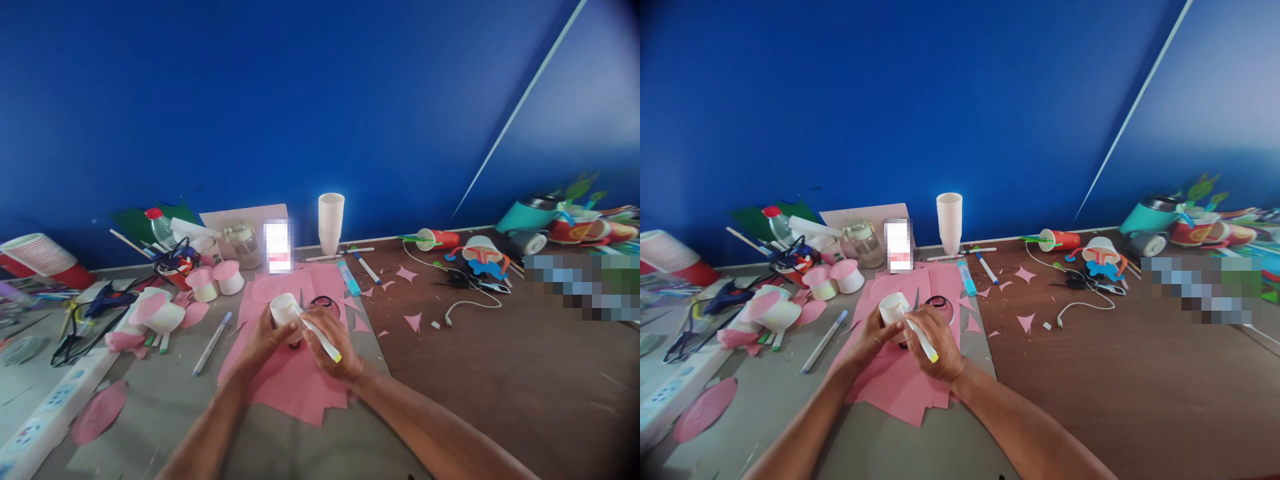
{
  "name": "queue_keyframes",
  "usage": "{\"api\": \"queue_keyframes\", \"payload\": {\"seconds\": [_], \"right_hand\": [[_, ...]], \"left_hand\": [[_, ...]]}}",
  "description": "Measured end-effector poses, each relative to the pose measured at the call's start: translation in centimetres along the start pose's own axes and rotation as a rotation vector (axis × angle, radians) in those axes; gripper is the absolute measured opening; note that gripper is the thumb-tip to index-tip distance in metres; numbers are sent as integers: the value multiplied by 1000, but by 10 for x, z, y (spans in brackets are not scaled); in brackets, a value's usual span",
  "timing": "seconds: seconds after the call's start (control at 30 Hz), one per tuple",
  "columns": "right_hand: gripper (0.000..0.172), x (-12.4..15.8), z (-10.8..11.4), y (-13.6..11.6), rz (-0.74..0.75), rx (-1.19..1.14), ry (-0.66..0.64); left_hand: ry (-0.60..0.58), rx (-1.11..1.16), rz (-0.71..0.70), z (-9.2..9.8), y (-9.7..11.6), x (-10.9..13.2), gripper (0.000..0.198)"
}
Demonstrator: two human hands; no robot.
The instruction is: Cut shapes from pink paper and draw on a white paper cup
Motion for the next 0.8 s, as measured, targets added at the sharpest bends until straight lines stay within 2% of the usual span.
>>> {"api": "queue_keyframes", "payload": {"seconds": [0.23,0.5,0.8], "right_hand": [[32,-1,2,-2,12,-13,16],[29,2,-2,0,-9,-14,-16],[40,3,-2,-11,32,-54,-37]], "left_hand": [[-43,39,8,-4,2,1,60],[-21,83,-5,1,-1,-1,59],[-36,29,1,-1,4,1,55]]}}
Point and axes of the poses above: each hand's wrist, its own x-axis away from the middle knuckle, its own z-axis out of the back of the hand, y = z × x, the point moved 9 cm from there along -x, towards the middle knuckle, and after that the axes turned 5 degrees about x, right-handed, at the moved point
